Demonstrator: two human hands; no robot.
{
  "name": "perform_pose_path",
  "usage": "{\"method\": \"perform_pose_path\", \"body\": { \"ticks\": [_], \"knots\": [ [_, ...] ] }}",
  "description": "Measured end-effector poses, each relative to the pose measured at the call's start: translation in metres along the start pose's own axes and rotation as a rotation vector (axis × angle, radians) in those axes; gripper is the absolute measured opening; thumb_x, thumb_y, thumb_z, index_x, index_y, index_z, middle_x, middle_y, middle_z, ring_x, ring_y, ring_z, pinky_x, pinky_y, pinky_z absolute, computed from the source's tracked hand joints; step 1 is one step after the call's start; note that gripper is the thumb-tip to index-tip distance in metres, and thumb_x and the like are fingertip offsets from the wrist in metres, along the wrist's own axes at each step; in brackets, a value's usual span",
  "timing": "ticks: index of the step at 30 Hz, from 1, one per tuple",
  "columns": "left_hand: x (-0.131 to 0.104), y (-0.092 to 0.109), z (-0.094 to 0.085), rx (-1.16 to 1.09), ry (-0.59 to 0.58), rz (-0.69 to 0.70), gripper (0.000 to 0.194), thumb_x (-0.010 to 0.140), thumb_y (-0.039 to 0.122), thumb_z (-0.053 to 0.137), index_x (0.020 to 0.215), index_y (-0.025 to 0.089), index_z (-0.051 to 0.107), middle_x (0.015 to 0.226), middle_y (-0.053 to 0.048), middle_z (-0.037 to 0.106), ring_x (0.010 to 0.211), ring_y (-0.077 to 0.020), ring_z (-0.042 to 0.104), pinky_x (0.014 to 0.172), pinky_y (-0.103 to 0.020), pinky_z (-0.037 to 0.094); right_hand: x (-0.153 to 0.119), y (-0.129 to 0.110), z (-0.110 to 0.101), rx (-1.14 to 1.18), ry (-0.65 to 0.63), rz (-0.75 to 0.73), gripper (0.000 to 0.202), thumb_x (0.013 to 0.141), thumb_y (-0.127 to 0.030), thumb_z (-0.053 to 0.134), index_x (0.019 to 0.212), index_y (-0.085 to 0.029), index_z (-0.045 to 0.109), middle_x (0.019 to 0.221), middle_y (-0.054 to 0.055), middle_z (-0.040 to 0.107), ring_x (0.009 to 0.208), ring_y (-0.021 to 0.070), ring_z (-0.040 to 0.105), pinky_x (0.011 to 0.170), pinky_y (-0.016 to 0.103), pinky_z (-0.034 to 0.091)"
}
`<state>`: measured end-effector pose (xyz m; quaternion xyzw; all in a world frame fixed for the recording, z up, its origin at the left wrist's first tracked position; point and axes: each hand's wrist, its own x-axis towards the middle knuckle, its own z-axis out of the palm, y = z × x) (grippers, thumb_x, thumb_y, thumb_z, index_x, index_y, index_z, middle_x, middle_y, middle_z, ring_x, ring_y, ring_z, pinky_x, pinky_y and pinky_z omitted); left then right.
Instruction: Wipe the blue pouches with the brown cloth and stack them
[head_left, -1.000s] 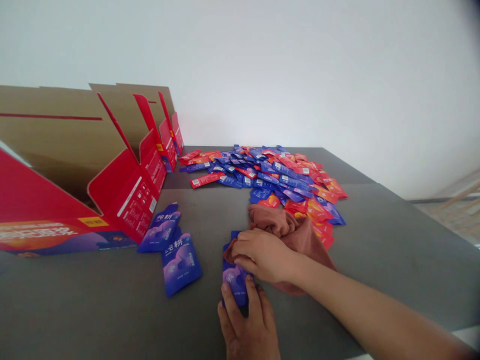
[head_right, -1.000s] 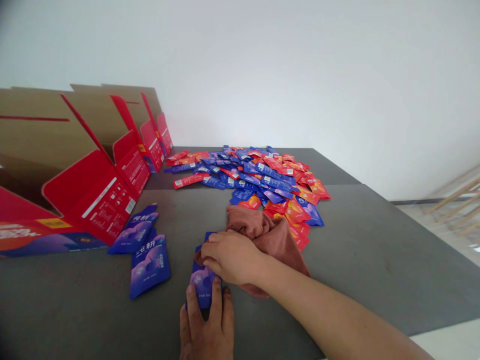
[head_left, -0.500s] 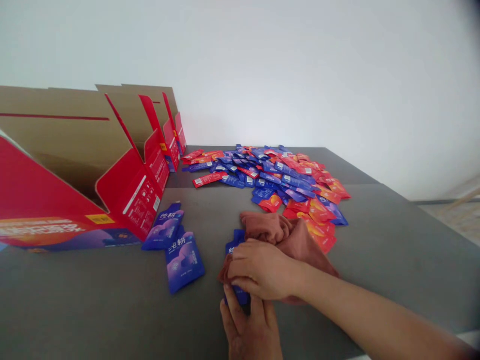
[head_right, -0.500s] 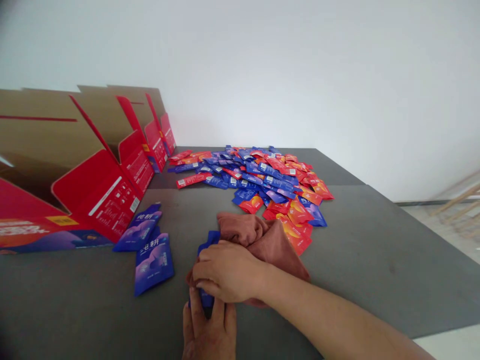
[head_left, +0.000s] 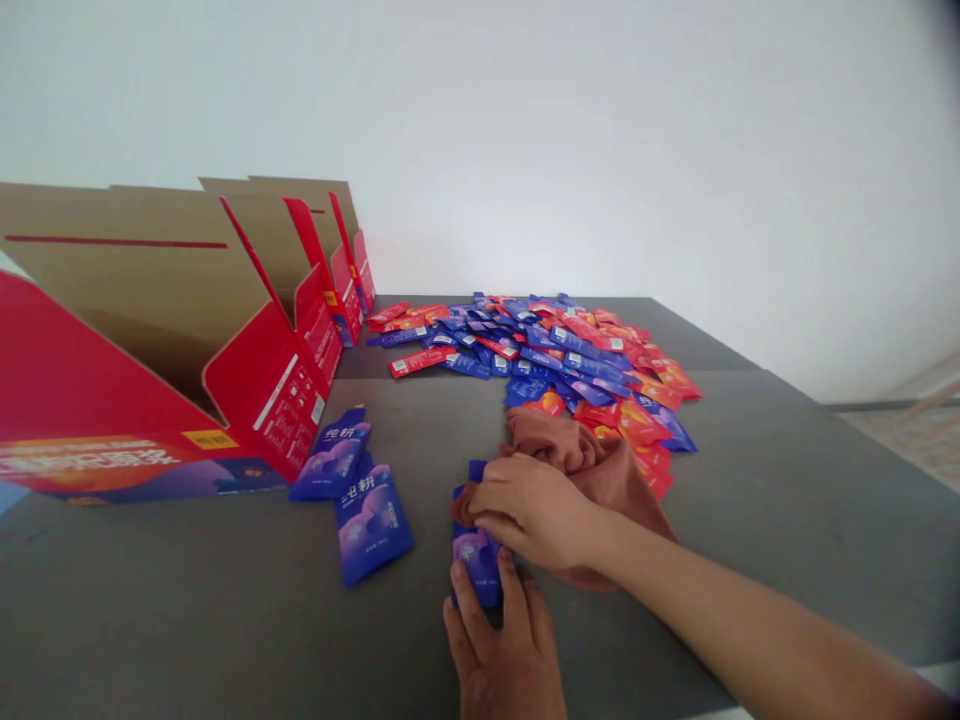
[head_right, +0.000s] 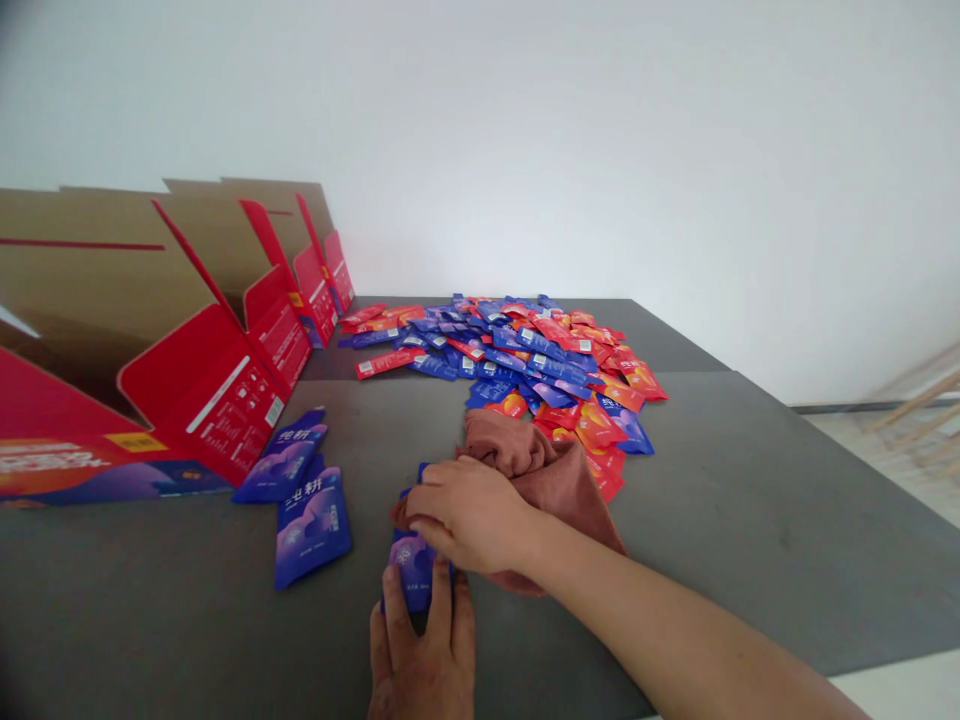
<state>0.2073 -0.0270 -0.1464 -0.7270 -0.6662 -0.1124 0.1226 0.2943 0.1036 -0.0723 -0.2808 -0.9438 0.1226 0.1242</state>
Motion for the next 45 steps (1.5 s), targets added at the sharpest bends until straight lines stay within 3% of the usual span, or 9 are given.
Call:
{"method": "perform_pose_path", "body": {
  "ticks": [4,12,15,18,23,34,38,42,45],
  "knots": [
    [-0.002,0.000,0.002,-0.008,-0.020,0.005,0.041,0.070,0.016,0.068,0.110,0.028,0.067,0.120,-0.005,0.060,0.118,-0.0467,0.045,0.090,-0.059,0.048,-0.001,-0.011,0.000,0.078,-0.117,-0.159,0.014,0.090,-0.026,0.050,0.096,-0.021,0.063,0.090,0.002,0.061,0.087,0.0162,0.054,0.079,0.028,0.037],
    [0.001,-0.001,-0.001,0.013,-0.005,0.005,0.036,0.072,0.018,0.067,0.107,0.028,0.069,0.127,-0.004,0.059,0.116,-0.0448,0.048,0.087,-0.056,0.052,0.005,0.014,0.001,0.009,-0.072,0.103,0.015,0.091,-0.023,0.049,0.095,-0.018,0.063,0.092,0.004,0.062,0.088,0.0161,0.057,0.076,0.027,0.039],
    [0.002,-0.001,-0.003,0.013,-0.008,-0.001,0.035,0.073,0.020,0.068,0.107,0.028,0.068,0.126,-0.004,0.059,0.117,-0.0448,0.048,0.087,-0.057,0.052,0.005,0.019,0.001,-0.024,-0.041,0.121,0.016,0.091,-0.024,0.049,0.094,-0.018,0.063,0.091,0.005,0.062,0.088,0.0169,0.056,0.076,0.028,0.038],
    [0.001,0.000,-0.002,-0.003,-0.004,0.000,0.035,0.073,0.023,0.069,0.108,0.027,0.068,0.125,-0.004,0.060,0.117,-0.0452,0.047,0.088,-0.057,0.051,0.002,0.010,0.000,-0.009,-0.022,0.016,0.015,0.091,-0.024,0.049,0.096,-0.019,0.062,0.091,0.004,0.062,0.088,0.0167,0.055,0.078,0.029,0.038],
    [0.000,0.001,-0.001,-0.010,-0.002,-0.006,0.039,0.071,0.020,0.071,0.108,0.029,0.068,0.117,-0.003,0.063,0.116,-0.0458,0.048,0.088,-0.058,0.051,-0.001,-0.011,-0.001,0.073,-0.129,-0.137,0.016,0.091,-0.027,0.049,0.097,-0.021,0.062,0.092,0.002,0.062,0.088,0.0161,0.055,0.080,0.029,0.038],
    [0.003,-0.001,-0.006,0.031,-0.013,0.015,0.037,0.069,0.025,0.074,0.106,0.029,0.069,0.126,-0.002,0.060,0.116,-0.0470,0.048,0.085,-0.056,0.054,0.005,0.020,0.000,-0.029,-0.025,0.155,0.015,0.092,-0.025,0.048,0.093,-0.018,0.062,0.090,0.004,0.062,0.087,0.0165,0.057,0.075,0.027,0.038],
    [0.001,0.000,-0.003,0.028,0.010,0.005,0.037,0.070,0.025,0.072,0.107,0.029,0.068,0.125,-0.003,0.060,0.115,-0.0457,0.048,0.086,-0.056,0.053,0.002,0.010,0.000,-0.024,0.013,0.059,0.015,0.091,-0.024,0.048,0.094,-0.019,0.062,0.090,0.003,0.062,0.088,0.0165,0.055,0.077,0.029,0.037],
    [0.000,0.001,0.000,0.011,0.013,-0.003,0.036,0.071,0.024,0.071,0.107,0.028,0.069,0.120,-0.004,0.062,0.116,-0.0448,0.049,0.088,-0.056,0.052,-0.001,-0.004,0.001,0.036,-0.080,-0.118,0.014,0.090,-0.026,0.051,0.096,-0.021,0.062,0.092,0.002,0.062,0.089,0.0162,0.055,0.082,0.029,0.037],
    [0.000,0.001,-0.001,0.016,0.014,-0.004,0.037,0.070,0.022,0.071,0.106,0.028,0.069,0.120,-0.003,0.063,0.115,-0.0453,0.049,0.087,-0.056,0.053,0.001,-0.002,0.001,0.052,-0.096,-0.083,0.015,0.090,-0.025,0.050,0.098,-0.020,0.062,0.094,0.002,0.062,0.090,0.0156,0.056,0.082,0.028,0.038]
  ]
}}
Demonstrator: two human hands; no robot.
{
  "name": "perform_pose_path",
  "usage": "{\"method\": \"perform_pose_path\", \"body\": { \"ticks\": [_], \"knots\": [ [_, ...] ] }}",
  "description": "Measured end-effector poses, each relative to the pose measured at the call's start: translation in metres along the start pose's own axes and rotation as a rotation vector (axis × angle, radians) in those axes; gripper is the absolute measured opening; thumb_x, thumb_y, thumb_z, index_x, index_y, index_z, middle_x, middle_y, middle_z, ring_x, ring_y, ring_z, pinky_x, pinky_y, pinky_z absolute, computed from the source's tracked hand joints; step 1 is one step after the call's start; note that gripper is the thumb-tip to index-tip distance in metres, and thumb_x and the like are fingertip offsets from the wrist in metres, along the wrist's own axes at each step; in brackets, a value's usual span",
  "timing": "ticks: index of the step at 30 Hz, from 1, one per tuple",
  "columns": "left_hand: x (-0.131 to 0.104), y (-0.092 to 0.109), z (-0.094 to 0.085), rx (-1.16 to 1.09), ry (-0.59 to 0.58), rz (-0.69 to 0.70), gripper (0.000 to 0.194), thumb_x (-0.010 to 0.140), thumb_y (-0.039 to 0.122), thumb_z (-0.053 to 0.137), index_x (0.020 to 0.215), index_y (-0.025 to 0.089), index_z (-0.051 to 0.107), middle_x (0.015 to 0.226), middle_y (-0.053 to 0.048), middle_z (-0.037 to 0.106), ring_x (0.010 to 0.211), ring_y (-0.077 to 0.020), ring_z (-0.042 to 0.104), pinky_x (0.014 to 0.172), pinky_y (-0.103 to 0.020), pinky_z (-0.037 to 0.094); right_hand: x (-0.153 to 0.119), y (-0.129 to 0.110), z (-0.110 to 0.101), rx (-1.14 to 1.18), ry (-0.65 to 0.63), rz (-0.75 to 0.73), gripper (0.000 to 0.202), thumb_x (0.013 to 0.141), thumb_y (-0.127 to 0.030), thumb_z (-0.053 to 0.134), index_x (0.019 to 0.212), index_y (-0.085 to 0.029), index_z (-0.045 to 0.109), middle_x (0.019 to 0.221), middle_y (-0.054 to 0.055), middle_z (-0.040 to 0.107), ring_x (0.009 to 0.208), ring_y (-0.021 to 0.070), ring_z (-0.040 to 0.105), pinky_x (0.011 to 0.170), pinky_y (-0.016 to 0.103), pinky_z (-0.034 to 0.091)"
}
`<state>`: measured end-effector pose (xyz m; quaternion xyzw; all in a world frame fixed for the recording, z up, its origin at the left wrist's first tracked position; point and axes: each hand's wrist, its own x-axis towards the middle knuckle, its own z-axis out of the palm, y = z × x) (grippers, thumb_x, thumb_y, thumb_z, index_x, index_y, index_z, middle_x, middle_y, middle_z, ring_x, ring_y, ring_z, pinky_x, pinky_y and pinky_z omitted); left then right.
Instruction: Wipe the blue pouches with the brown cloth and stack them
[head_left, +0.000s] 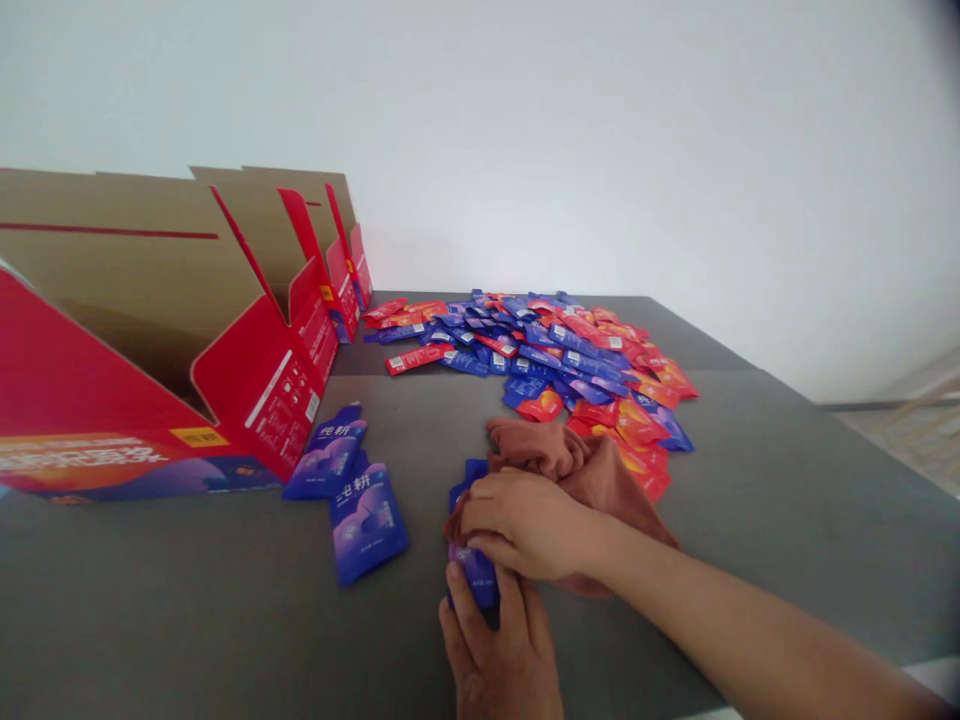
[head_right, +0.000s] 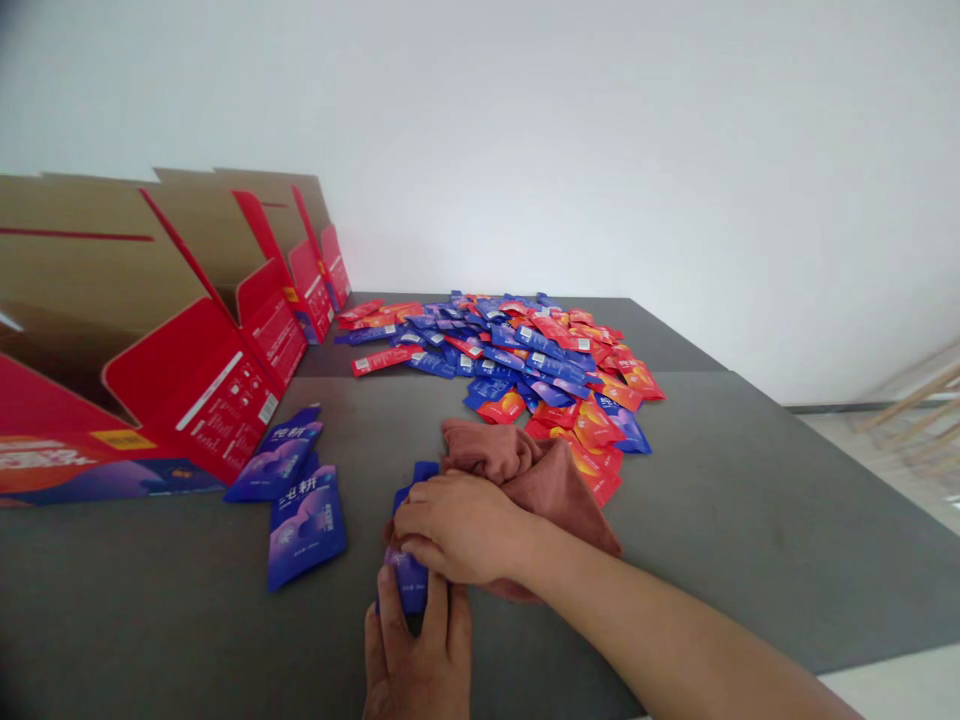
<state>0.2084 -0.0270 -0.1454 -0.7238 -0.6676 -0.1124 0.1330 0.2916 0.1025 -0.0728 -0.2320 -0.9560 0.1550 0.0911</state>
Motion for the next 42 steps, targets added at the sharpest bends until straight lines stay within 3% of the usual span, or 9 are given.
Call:
{"method": "perform_pose_path", "body": {
  "ticks": [5,9,14,19,28,31,35,39,42],
  "knots": [
    [0.002,-0.002,-0.004,0.010,-0.029,0.010,0.035,0.072,0.020,0.070,0.105,0.028,0.069,0.126,-0.003,0.060,0.116,-0.0463,0.048,0.085,-0.058,0.053,0.003,0.020,-0.002,-0.061,0.038,0.201,0.015,0.091,-0.024,0.049,0.096,-0.019,0.062,0.092,0.004,0.062,0.088,0.0164,0.057,0.077,0.028,0.038],
    [0.003,-0.003,-0.006,0.014,-0.047,0.014,0.036,0.072,0.021,0.070,0.107,0.029,0.068,0.127,-0.003,0.059,0.117,-0.0460,0.047,0.086,-0.058,0.053,0.002,0.024,-0.003,-0.118,0.061,0.254,0.016,0.091,-0.025,0.048,0.095,-0.018,0.062,0.089,0.004,0.063,0.087,0.0174,0.057,0.074,0.028,0.037],
    [0.002,-0.001,-0.004,0.000,-0.045,0.003,0.035,0.073,0.022,0.069,0.108,0.029,0.068,0.126,-0.004,0.059,0.116,-0.0443,0.049,0.087,-0.057,0.052,-0.001,0.008,-0.003,-0.090,0.084,0.121,0.017,0.091,-0.025,0.048,0.096,-0.019,0.062,0.091,0.004,0.062,0.089,0.0172,0.055,0.077,0.030,0.036],
    [-0.001,0.001,0.002,-0.016,-0.018,-0.011,0.042,0.071,0.014,0.067,0.110,0.029,0.067,0.117,-0.003,0.063,0.116,-0.0446,0.048,0.089,-0.057,0.051,-0.001,-0.010,-0.002,0.006,-0.030,-0.055,0.016,0.090,-0.026,0.049,0.098,-0.021,0.062,0.092,0.002,0.062,0.089,0.0158,0.055,0.081,0.029,0.038],
    [0.001,-0.002,-0.002,-0.011,-0.025,0.002,0.035,0.073,0.018,0.066,0.107,0.028,0.069,0.126,-0.004,0.059,0.116,-0.0445,0.048,0.087,-0.057,0.051,0.003,0.015,-0.003,-0.062,0.019,0.238,0.016,0.091,-0.024,0.048,0.096,-0.018,0.062,0.091,0.005,0.062,0.088,0.0169,0.056,0.077,0.028,0.038],
    [0.002,-0.002,-0.003,-0.022,-0.048,0.005,0.037,0.072,0.017,0.068,0.108,0.028,0.068,0.128,-0.004,0.059,0.117,-0.0454,0.047,0.087,-0.058,0.051,0.002,0.017,-0.004,-0.089,0.059,0.269,0.017,0.091,-0.022,0.046,0.092,-0.017,0.062,0.089,0.005,0.062,0.085,0.0167,0.056,0.075,0.028,0.038],
    [0.000,0.000,0.000,-0.032,-0.008,-0.021,0.037,0.072,0.018,0.068,0.107,0.028,0.068,0.125,-0.004,0.060,0.117,-0.0451,0.047,0.087,-0.056,0.052,-0.001,0.005,-0.003,-0.066,0.101,0.132,0.016,0.091,-0.023,0.047,0.094,-0.018,0.062,0.090,0.005,0.061,0.087,0.0172,0.054,0.078,0.030,0.037],
    [-0.001,0.001,0.002,-0.034,-0.018,-0.006,0.041,0.070,0.016,0.069,0.109,0.028,0.068,0.118,-0.005,0.062,0.117,-0.0452,0.047,0.090,-0.058,0.050,-0.002,-0.010,-0.002,0.012,0.004,-0.061,0.015,0.089,-0.025,0.049,0.096,-0.021,0.062,0.090,0.002,0.061,0.087,0.0164,0.054,0.078,0.029,0.037],
    [-0.001,0.000,0.002,-0.019,-0.025,-0.004,0.039,0.070,0.017,0.069,0.108,0.028,0.068,0.119,-0.004,0.062,0.117,-0.0458,0.047,0.089,-0.057,0.051,0.000,-0.009,-0.002,0.039,-0.034,-0.023,0.016,0.090,-0.024,0.049,0.097,-0.021,0.062,0.092,0.002,0.062,0.087,0.0157,0.055,0.079,0.028,0.038]
  ]
}}
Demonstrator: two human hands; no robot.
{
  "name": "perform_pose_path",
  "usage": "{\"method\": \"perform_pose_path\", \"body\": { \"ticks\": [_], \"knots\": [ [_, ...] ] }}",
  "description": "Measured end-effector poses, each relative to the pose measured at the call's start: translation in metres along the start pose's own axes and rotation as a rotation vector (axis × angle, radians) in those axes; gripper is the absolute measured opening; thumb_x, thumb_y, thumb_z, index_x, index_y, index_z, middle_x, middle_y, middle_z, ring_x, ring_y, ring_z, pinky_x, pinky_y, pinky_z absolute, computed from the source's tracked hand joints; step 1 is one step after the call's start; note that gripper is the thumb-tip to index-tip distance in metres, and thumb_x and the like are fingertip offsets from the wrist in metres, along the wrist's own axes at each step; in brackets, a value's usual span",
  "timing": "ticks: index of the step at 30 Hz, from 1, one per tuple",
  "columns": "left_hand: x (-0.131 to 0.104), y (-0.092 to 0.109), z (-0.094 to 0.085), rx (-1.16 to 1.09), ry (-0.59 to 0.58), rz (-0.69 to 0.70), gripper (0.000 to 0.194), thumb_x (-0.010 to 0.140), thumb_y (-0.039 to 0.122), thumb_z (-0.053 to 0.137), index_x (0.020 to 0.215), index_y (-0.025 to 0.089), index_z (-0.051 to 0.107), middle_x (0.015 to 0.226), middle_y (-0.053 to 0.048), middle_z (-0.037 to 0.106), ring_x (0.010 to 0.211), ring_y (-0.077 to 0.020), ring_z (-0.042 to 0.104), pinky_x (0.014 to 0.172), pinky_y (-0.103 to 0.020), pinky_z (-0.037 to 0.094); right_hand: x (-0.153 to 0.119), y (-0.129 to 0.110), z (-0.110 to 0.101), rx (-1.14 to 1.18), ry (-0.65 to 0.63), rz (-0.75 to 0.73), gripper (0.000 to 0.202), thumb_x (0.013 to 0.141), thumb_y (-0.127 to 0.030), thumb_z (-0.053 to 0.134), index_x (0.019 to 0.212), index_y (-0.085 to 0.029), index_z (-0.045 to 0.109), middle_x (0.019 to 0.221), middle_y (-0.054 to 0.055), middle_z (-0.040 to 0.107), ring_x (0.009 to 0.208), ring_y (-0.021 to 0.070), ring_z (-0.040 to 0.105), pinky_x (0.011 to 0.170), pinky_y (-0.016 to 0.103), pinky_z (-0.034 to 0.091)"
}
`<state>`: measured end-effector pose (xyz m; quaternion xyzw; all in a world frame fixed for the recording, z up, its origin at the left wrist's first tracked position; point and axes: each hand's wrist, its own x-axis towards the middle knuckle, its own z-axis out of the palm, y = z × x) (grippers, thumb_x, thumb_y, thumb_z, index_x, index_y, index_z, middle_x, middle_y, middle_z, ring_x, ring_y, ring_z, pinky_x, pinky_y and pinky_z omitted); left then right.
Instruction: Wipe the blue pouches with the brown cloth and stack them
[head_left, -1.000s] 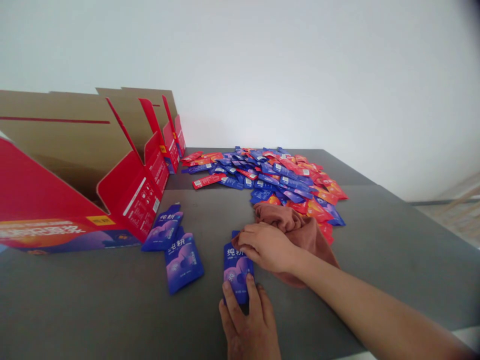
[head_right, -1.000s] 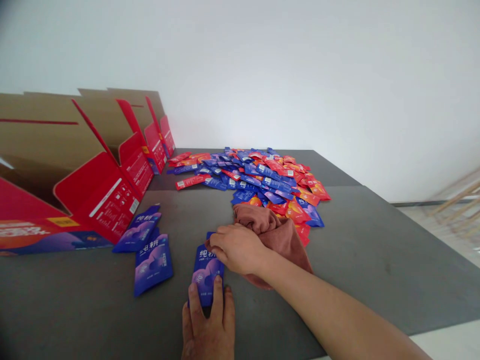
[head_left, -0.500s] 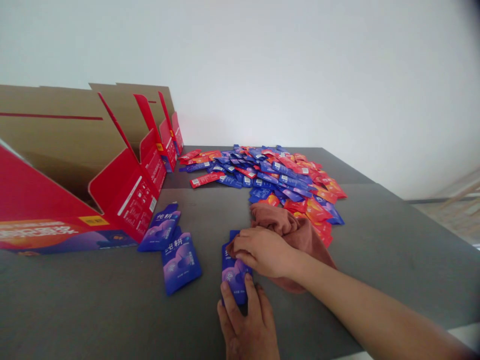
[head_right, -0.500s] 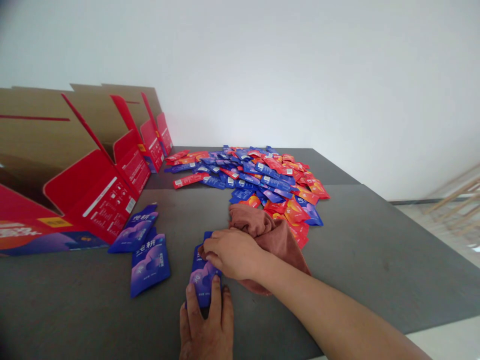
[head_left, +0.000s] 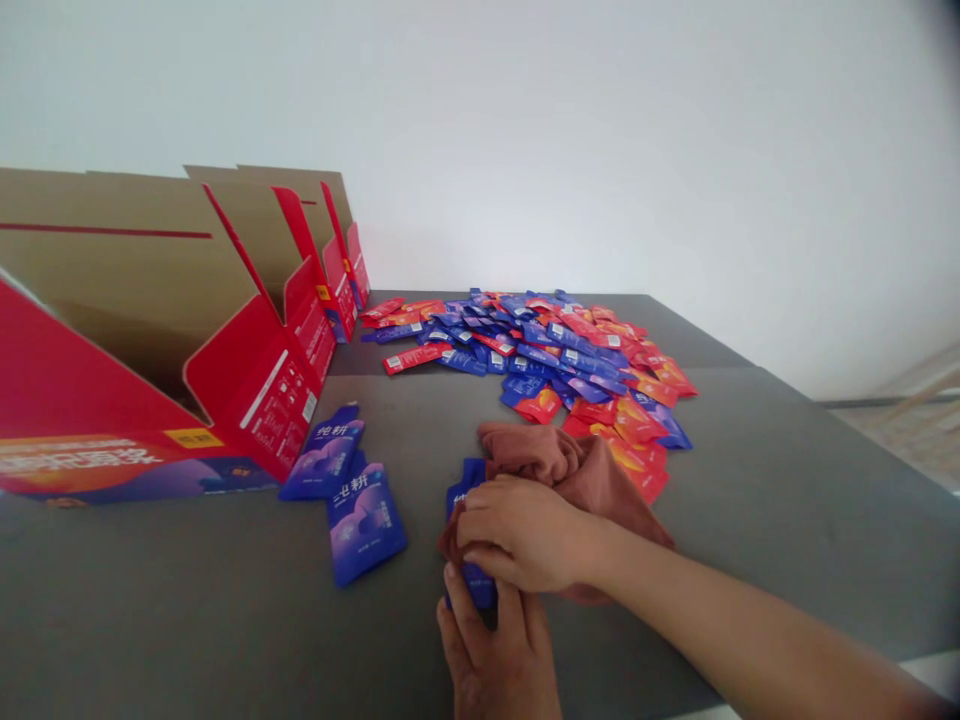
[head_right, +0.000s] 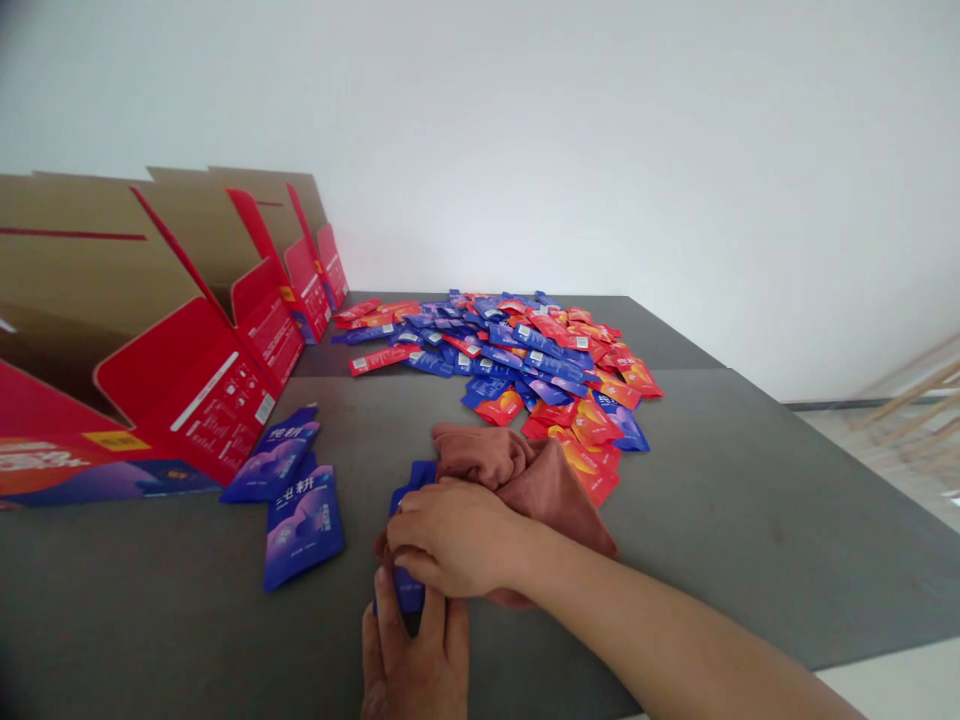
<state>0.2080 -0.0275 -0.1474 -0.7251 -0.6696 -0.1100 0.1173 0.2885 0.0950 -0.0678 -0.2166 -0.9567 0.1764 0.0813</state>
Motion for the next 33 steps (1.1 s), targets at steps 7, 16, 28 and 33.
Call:
{"method": "perform_pose_path", "body": {
  "ticks": [7,16,28,33],
  "knots": [
    [0.002,-0.002,-0.003,0.035,0.010,0.015,0.034,0.074,0.020,0.065,0.107,0.029,0.069,0.128,-0.004,0.058,0.116,-0.0436,0.049,0.087,-0.056,0.052,0.002,0.026,-0.002,-0.077,0.064,0.293,0.017,0.091,-0.024,0.048,0.097,-0.018,0.062,0.092,0.005,0.062,0.088,0.0169,0.056,0.078,0.028,0.038],
    [0.001,0.001,-0.002,-0.010,0.036,-0.014,0.038,0.071,0.020,0.070,0.108,0.028,0.068,0.119,-0.004,0.063,0.115,-0.0453,0.049,0.087,-0.056,0.052,-0.002,0.006,0.001,-0.045,0.100,0.040,0.015,0.090,-0.025,0.048,0.095,-0.019,0.062,0.090,0.003,0.061,0.088,0.0168,0.054,0.079,0.029,0.037],
    [0.004,-0.001,-0.007,0.012,0.003,0.005,0.036,0.071,0.017,0.069,0.105,0.028,0.069,0.124,-0.003,0.061,0.115,-0.0455,0.049,0.086,-0.056,0.053,0.004,0.016,-0.001,-0.071,0.059,0.301,0.017,0.090,-0.022,0.048,0.096,-0.018,0.063,0.093,0.005,0.063,0.090,0.0175,0.057,0.078,0.029,0.038],
    [0.004,-0.001,-0.009,-0.004,-0.003,-0.004,0.036,0.070,0.018,0.072,0.105,0.027,0.069,0.125,-0.002,0.061,0.116,-0.0465,0.047,0.086,-0.057,0.054,0.002,0.019,-0.001,-0.118,0.119,0.297,0.016,0.090,-0.022,0.046,0.092,-0.018,0.062,0.089,0.005,0.062,0.084,0.0169,0.056,0.075,0.029,0.038]
  ]
}}
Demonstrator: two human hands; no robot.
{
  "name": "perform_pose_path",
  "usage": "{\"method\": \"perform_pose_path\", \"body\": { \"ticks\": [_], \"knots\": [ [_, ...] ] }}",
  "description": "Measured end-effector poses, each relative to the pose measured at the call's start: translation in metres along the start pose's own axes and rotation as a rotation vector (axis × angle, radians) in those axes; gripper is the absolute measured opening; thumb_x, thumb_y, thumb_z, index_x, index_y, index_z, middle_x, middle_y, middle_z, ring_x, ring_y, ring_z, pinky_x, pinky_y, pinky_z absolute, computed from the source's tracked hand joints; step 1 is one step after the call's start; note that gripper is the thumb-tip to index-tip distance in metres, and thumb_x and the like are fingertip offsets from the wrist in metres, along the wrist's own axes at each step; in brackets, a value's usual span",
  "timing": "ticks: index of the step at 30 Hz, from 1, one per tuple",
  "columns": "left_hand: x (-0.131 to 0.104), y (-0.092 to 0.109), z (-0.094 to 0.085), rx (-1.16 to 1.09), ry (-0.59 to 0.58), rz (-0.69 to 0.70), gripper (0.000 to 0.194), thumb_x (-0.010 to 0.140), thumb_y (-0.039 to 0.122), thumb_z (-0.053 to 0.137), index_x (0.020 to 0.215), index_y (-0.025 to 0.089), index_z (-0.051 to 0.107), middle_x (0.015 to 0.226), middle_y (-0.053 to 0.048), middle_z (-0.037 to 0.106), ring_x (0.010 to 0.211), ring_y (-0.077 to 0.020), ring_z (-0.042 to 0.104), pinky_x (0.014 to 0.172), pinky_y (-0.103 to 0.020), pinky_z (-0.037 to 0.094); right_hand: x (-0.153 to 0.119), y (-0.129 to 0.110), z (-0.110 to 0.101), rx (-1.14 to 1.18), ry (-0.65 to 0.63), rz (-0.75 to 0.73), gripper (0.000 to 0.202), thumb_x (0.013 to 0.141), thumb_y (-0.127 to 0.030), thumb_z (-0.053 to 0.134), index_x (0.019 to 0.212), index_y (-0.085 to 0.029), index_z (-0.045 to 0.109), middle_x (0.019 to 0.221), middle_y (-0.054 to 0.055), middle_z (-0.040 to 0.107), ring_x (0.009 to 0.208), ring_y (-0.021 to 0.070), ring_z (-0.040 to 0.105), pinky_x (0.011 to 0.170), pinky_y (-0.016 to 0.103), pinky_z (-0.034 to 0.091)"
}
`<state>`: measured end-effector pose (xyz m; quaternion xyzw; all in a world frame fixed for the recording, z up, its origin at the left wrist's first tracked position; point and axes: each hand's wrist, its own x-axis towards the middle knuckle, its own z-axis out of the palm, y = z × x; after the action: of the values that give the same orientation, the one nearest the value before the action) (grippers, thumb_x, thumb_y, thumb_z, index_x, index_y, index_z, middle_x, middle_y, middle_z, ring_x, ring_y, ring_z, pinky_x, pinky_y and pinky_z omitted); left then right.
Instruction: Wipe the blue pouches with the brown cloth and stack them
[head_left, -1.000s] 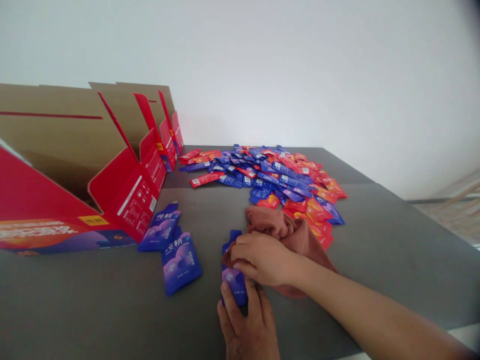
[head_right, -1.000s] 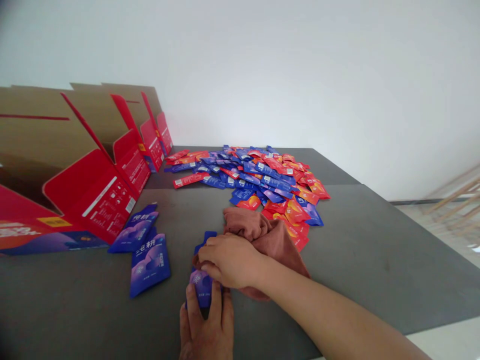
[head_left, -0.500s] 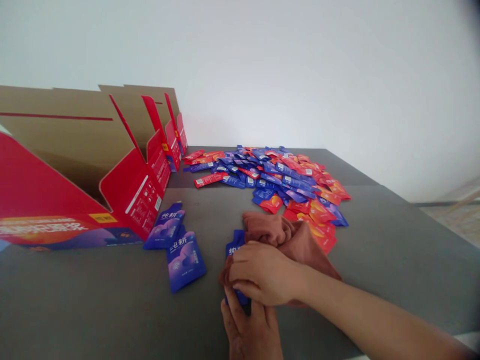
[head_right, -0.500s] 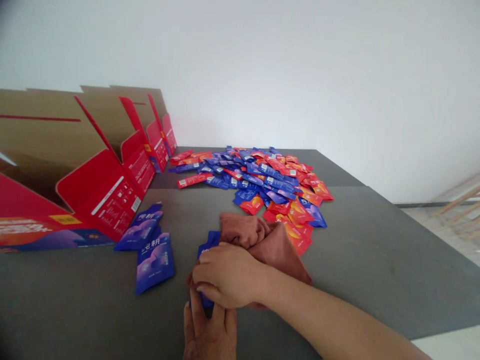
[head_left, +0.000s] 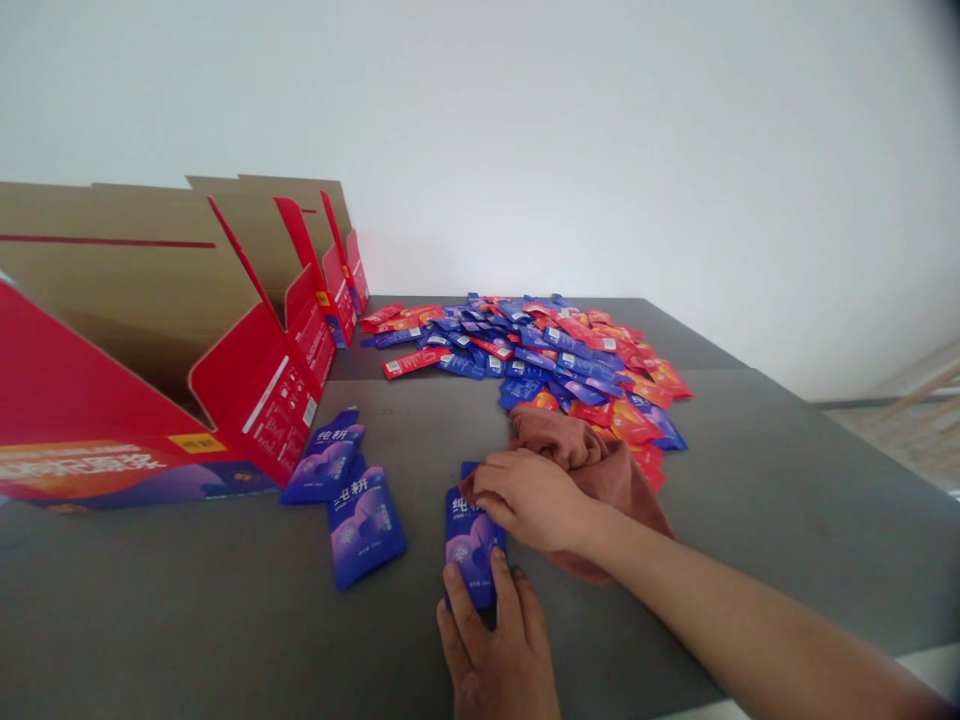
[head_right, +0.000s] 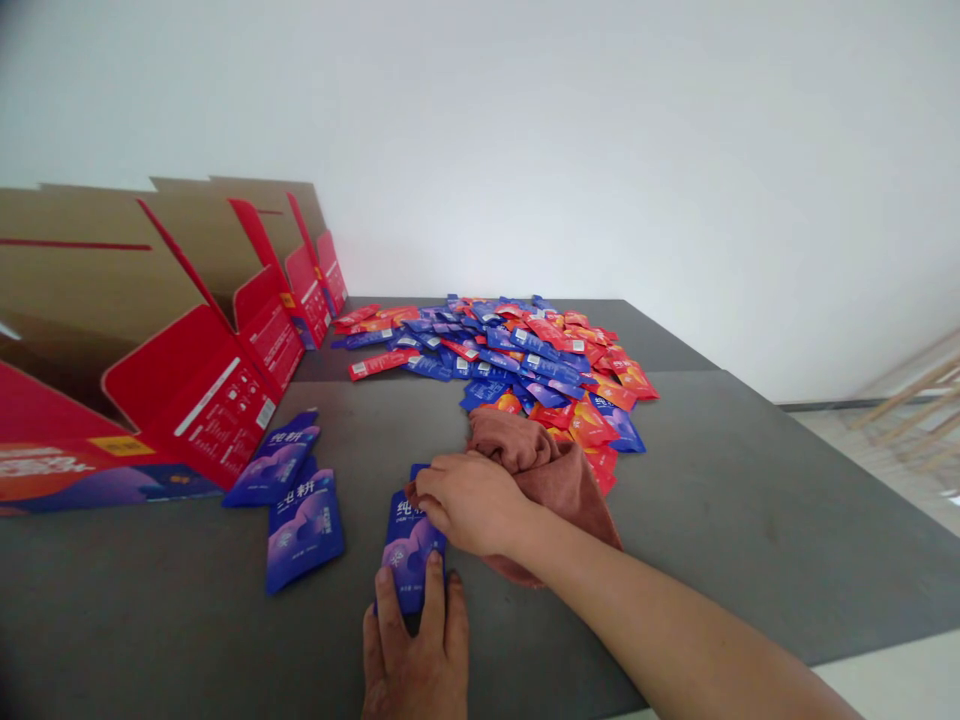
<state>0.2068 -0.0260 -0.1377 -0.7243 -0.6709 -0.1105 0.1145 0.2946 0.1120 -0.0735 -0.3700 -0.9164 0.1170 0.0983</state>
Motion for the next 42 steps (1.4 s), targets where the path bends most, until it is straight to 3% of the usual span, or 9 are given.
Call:
{"method": "perform_pose_path", "body": {
  "ticks": [3,6,9,19,24,29,38,42],
  "knots": [
    [-0.001,0.001,0.002,-0.009,0.008,-0.005,0.037,0.071,0.017,0.070,0.107,0.028,0.069,0.122,-0.003,0.062,0.116,-0.0451,0.048,0.087,-0.056,0.053,-0.005,-0.008,-0.002,0.049,-0.002,-0.163,0.014,0.090,-0.023,0.048,0.093,-0.018,0.061,0.091,0.004,0.061,0.087,0.0167,0.055,0.078,0.029,0.038],
    [-0.003,0.001,0.005,-0.009,0.008,0.007,0.040,0.070,0.015,0.069,0.107,0.027,0.068,0.117,-0.004,0.064,0.116,-0.0449,0.049,0.089,-0.056,0.051,-0.008,-0.016,-0.003,0.117,-0.087,-0.297,0.015,0.089,-0.024,0.050,0.095,-0.020,0.063,0.092,0.003,0.062,0.089,0.0160,0.056,0.081,0.029,0.038],
    [-0.003,0.001,0.006,-0.002,0.007,0.015,0.041,0.068,0.014,0.070,0.107,0.026,0.068,0.119,-0.004,0.062,0.117,-0.0465,0.047,0.089,-0.057,0.051,-0.007,-0.018,-0.003,0.132,-0.115,-0.271,0.017,0.089,-0.022,0.049,0.098,-0.020,0.063,0.093,0.003,0.063,0.090,0.0157,0.056,0.082,0.028,0.039],
    [-0.001,0.000,0.001,0.011,-0.014,0.017,0.039,0.069,0.017,0.072,0.107,0.027,0.069,0.127,-0.003,0.060,0.117,-0.0479,0.045,0.086,-0.059,0.052,0.001,0.004,0.004,0.052,-0.011,-0.014,0.015,0.089,-0.023,0.048,0.092,-0.018,0.063,0.090,0.004,0.063,0.087,0.0171,0.058,0.078,0.028,0.040],
    [-0.002,0.000,0.003,0.006,-0.012,0.013,0.038,0.072,0.020,0.070,0.109,0.028,0.068,0.127,-0.004,0.059,0.117,-0.0463,0.046,0.088,-0.058,0.052,-0.004,-0.001,0.002,0.083,0.058,-0.135,0.013,0.088,-0.021,0.050,0.092,-0.018,0.062,0.089,0.003,0.063,0.086,0.0169,0.057,0.077,0.028,0.039],
    [-0.002,0.002,0.002,-0.005,-0.015,0.005,0.039,0.069,0.020,0.073,0.107,0.027,0.068,0.119,-0.002,0.064,0.117,-0.0477,0.046,0.088,-0.060,0.051,-0.008,-0.014,0.000,0.164,-0.074,-0.305,0.014,0.087,-0.021,0.052,0.095,-0.019,0.063,0.091,0.002,0.063,0.089,0.0157,0.057,0.081,0.027,0.039],
    [0.001,-0.001,-0.004,0.013,-0.011,0.024,0.037,0.068,0.022,0.074,0.104,0.027,0.070,0.125,-0.003,0.061,0.115,-0.0482,0.047,0.085,-0.058,0.054,0.002,0.002,0.001,0.053,-0.046,-0.006,0.015,0.090,-0.023,0.049,0.095,-0.018,0.063,0.092,0.005,0.063,0.088,0.0173,0.058,0.079,0.028,0.039],
    [0.000,0.000,-0.001,0.007,-0.006,0.018,0.039,0.067,0.020,0.075,0.105,0.027,0.070,0.125,-0.003,0.061,0.116,-0.0476,0.047,0.085,-0.057,0.054,0.000,0.006,0.002,0.036,0.035,0.013,0.013,0.089,-0.021,0.049,0.089,-0.017,0.062,0.087,0.004,0.063,0.084,0.0167,0.057,0.077,0.028,0.038]
  ]
}}
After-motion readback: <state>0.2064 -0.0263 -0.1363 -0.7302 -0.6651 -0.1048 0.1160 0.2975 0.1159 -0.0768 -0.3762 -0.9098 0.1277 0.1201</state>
